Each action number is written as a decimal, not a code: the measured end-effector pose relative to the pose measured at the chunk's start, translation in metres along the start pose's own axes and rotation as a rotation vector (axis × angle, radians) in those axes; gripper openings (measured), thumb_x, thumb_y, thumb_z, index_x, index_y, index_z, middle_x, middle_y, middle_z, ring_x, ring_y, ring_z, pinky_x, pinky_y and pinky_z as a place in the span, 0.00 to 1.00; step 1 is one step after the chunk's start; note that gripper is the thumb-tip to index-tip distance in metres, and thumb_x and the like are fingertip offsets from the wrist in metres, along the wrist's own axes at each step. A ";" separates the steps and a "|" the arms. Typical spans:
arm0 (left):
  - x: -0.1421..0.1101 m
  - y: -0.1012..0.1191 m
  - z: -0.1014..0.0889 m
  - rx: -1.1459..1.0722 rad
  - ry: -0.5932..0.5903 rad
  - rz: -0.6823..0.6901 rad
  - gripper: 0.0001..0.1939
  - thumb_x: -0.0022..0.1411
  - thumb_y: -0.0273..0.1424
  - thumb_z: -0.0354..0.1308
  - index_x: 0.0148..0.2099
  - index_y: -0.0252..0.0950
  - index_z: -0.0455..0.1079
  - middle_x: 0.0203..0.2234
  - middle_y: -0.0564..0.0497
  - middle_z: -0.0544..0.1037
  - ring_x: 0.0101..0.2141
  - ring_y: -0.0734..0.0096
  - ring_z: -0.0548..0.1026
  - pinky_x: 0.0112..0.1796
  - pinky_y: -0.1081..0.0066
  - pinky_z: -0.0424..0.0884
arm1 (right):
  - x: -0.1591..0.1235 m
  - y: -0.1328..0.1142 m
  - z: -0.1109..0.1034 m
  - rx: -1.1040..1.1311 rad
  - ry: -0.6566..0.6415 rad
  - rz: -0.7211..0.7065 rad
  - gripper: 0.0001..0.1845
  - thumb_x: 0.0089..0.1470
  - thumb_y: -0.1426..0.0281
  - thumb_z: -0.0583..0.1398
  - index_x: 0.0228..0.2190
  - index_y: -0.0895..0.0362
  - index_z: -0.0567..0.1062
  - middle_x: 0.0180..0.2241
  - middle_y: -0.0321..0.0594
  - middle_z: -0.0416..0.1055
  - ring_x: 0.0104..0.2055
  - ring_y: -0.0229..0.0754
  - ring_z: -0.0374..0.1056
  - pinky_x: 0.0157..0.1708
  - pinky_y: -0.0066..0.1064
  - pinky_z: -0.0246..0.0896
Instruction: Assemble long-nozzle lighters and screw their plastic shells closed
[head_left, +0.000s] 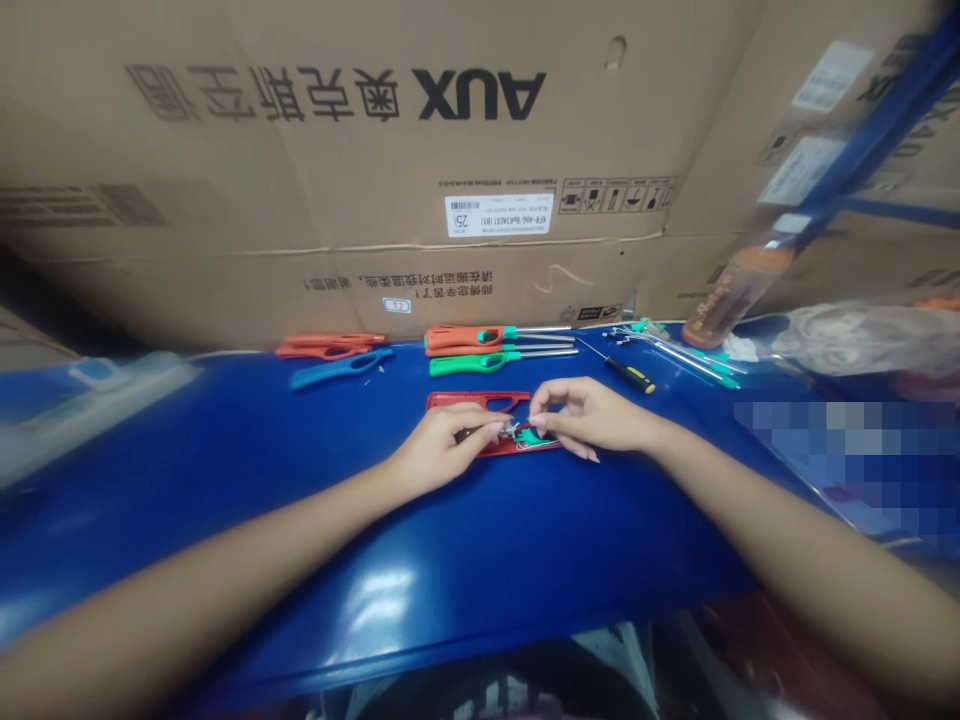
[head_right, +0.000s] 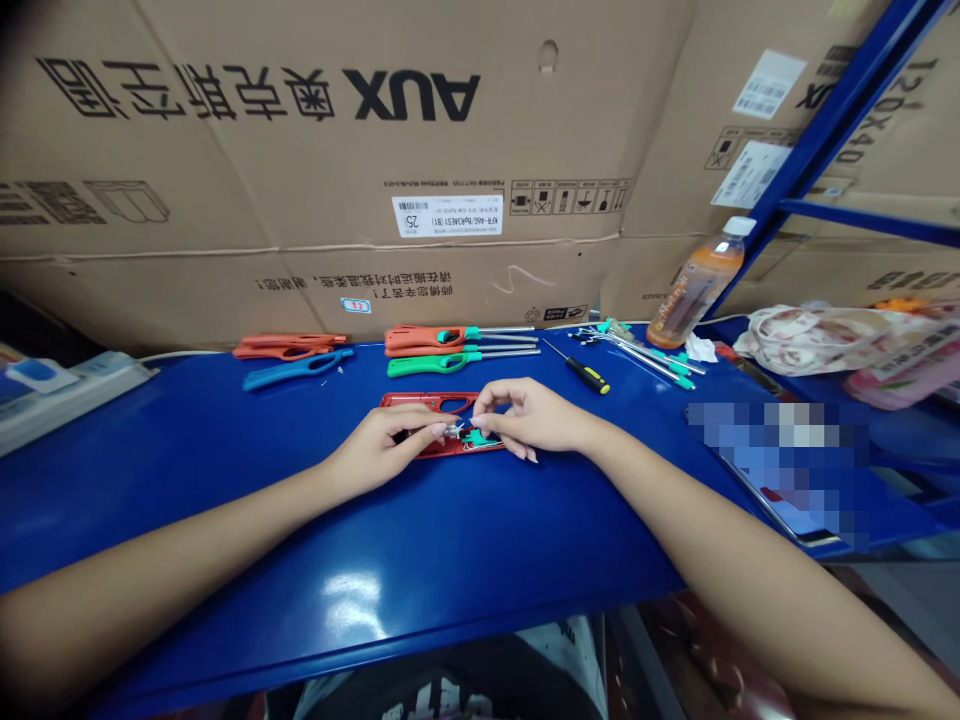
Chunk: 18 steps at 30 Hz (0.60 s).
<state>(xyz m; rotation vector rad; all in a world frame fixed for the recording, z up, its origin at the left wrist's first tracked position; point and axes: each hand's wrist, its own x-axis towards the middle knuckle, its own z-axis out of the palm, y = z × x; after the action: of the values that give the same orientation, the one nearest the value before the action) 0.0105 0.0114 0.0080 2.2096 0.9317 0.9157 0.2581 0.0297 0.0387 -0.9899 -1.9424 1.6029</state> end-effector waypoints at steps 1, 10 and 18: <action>0.000 0.000 0.000 0.005 -0.002 0.000 0.16 0.71 0.36 0.55 0.51 0.36 0.80 0.37 0.45 0.83 0.37 0.65 0.79 0.41 0.68 0.74 | 0.000 -0.001 0.000 -0.011 -0.003 0.010 0.19 0.57 0.55 0.64 0.35 0.57 0.69 0.21 0.27 0.69 0.13 0.28 0.62 0.09 0.19 0.56; -0.002 0.004 -0.002 0.024 -0.001 0.065 0.16 0.71 0.34 0.52 0.52 0.35 0.79 0.37 0.44 0.82 0.36 0.66 0.78 0.40 0.68 0.72 | -0.002 0.000 0.006 -0.098 -0.030 0.057 0.17 0.57 0.57 0.64 0.35 0.59 0.72 0.19 0.29 0.69 0.15 0.30 0.65 0.13 0.20 0.63; -0.002 0.005 -0.001 0.039 0.005 0.077 0.16 0.71 0.33 0.52 0.50 0.34 0.79 0.38 0.44 0.83 0.38 0.65 0.79 0.41 0.68 0.73 | -0.001 -0.002 0.006 -0.084 -0.036 0.056 0.17 0.57 0.57 0.64 0.34 0.58 0.70 0.17 0.27 0.69 0.14 0.30 0.64 0.12 0.20 0.62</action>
<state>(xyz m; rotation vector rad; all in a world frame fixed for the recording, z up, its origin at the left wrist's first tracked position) 0.0104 0.0067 0.0113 2.2910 0.8797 0.9459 0.2538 0.0243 0.0393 -1.0636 -2.0378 1.5912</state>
